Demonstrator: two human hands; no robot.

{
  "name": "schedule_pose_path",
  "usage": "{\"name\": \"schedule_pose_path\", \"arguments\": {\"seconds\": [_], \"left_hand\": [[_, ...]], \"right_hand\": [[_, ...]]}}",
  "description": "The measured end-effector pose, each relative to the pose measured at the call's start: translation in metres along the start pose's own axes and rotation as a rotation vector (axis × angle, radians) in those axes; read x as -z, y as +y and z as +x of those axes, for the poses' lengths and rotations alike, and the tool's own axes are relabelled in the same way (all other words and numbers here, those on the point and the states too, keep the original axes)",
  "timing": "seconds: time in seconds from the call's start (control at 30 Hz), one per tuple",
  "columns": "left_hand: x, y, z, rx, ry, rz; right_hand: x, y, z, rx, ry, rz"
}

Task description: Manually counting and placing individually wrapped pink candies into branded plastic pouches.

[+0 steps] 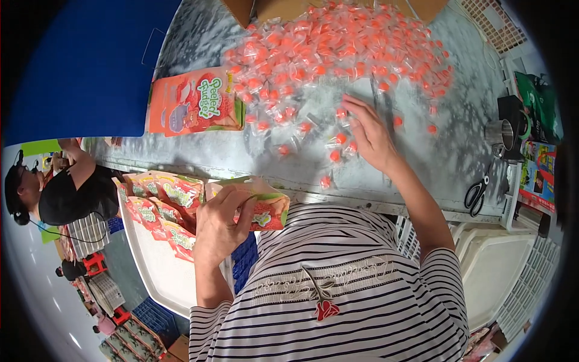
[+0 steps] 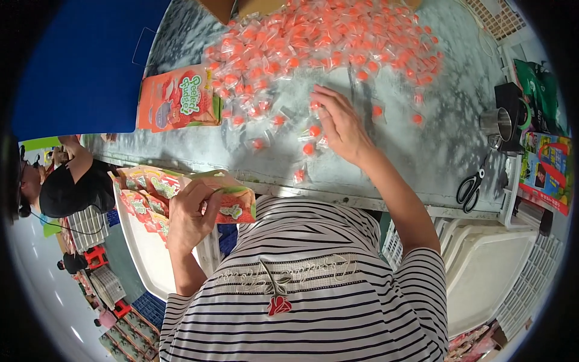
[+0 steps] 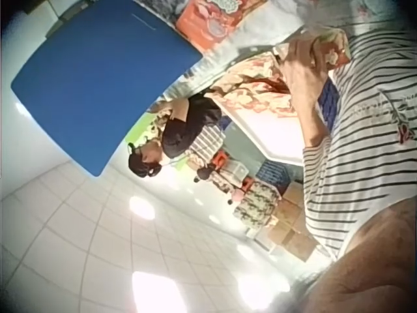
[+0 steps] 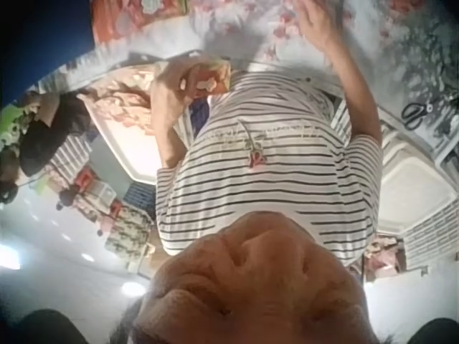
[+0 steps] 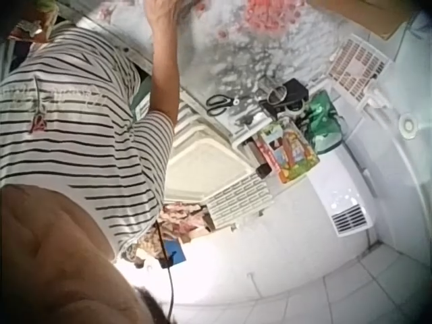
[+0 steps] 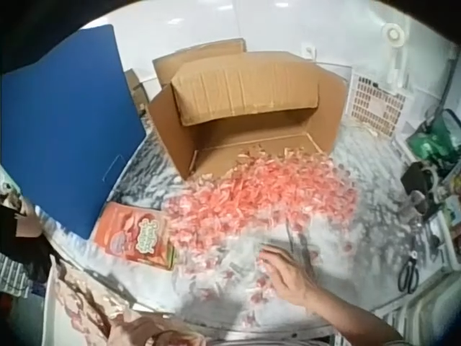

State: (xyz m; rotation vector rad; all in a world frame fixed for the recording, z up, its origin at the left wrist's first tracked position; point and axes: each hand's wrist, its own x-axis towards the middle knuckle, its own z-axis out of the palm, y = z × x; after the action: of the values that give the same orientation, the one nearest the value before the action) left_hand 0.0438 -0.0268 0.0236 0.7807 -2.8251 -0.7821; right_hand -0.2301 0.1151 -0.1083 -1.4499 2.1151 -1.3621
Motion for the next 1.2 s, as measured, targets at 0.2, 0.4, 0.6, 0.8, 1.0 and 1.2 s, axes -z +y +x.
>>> {"name": "schedule_pose_path", "arguments": {"seconds": [0.2,0.4,0.6,0.8,1.0,1.2], "left_hand": [[-0.004,-0.001,-0.001,-0.029,0.014,-0.033],[-0.007,-0.006,-0.002,-0.034,0.067,-0.098],[-0.012,-0.007,0.002,-0.031,0.002,-0.060],[-0.010,-0.007,0.005,-0.087,0.031,-0.079],[-0.010,-0.007,0.000,-0.054,0.033,-0.069],[-0.011,-0.005,0.003,-0.078,0.055,-0.079]], "right_hand": [[-0.036,-0.012,0.023,0.215,-0.192,-0.279],[-0.028,-0.015,0.003,0.228,-0.428,-0.403],[-0.023,-0.049,-0.037,0.192,-0.251,-0.232],[-0.014,-0.031,-0.040,0.096,-0.084,-0.300],[0.043,0.005,-0.023,-0.318,0.207,0.217],[0.023,-0.005,-0.001,-0.035,-0.066,-0.149]]}}
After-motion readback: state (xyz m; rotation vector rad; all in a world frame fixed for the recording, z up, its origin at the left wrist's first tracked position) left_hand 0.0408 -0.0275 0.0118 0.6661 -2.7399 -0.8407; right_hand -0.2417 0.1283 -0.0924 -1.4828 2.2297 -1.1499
